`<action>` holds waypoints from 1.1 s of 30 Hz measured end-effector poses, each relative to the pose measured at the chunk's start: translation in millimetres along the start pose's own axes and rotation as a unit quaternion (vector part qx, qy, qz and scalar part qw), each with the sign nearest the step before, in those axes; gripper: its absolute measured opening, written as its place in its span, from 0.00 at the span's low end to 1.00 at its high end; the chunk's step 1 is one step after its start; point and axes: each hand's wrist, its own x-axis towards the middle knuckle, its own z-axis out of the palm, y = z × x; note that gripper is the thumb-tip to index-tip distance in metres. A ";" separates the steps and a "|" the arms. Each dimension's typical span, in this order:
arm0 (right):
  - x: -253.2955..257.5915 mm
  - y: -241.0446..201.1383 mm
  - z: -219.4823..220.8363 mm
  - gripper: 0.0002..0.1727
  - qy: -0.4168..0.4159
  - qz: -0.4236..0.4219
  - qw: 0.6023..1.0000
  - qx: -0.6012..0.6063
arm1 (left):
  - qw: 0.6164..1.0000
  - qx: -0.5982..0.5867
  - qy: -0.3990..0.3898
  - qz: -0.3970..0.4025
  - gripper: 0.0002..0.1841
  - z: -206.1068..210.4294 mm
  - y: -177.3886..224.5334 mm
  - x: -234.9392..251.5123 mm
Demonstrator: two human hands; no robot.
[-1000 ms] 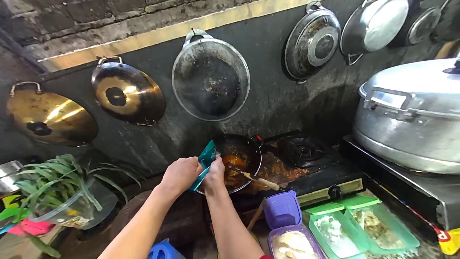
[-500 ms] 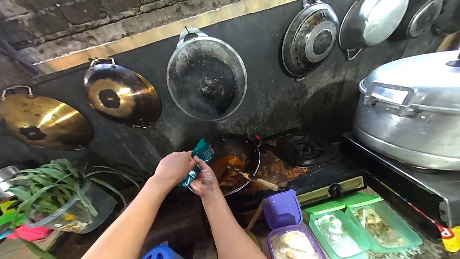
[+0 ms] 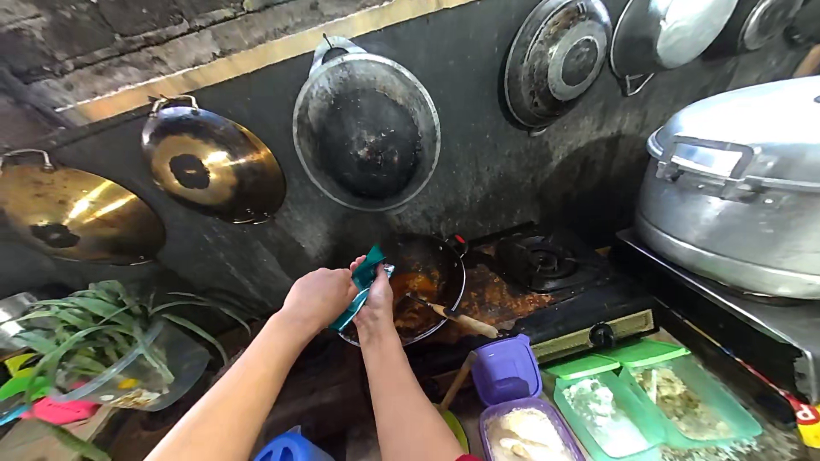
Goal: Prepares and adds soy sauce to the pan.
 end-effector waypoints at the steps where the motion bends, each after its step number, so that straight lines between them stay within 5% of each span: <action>1: 3.6 0.9 -2.2 0.27 -0.019 0.001 0.999 0.028 | 1.000 0.004 0.005 -0.005 0.17 0.9 -0.1 0.7; 6: 12.3 2.4 -12.6 0.13 -0.083 0.045 0.991 0.091 | 0.999 0.013 -0.006 -0.031 0.17 8.4 -9.4 5.6; 11: 15.1 -0.2 -11.0 0.07 -0.019 0.057 0.994 0.091 | 1.000 0.010 -0.009 -0.028 0.17 16.5 -4.8 5.3; 22: 9.2 -2.1 6.7 0.19 0.100 0.045 0.992 0.055 | 0.997 0.058 0.018 -0.036 0.16 24.7 8.3 -11.2; 28: 6.6 11.0 -19.4 0.18 -0.018 0.067 0.997 0.022 | 0.996 0.054 0.008 -0.069 0.17 27.3 -6.3 -4.1; 33: 6.0 21.1 -19.5 0.15 0.096 0.022 0.995 -0.002 | 0.996 0.077 -0.046 -0.020 0.19 15.7 -9.1 7.0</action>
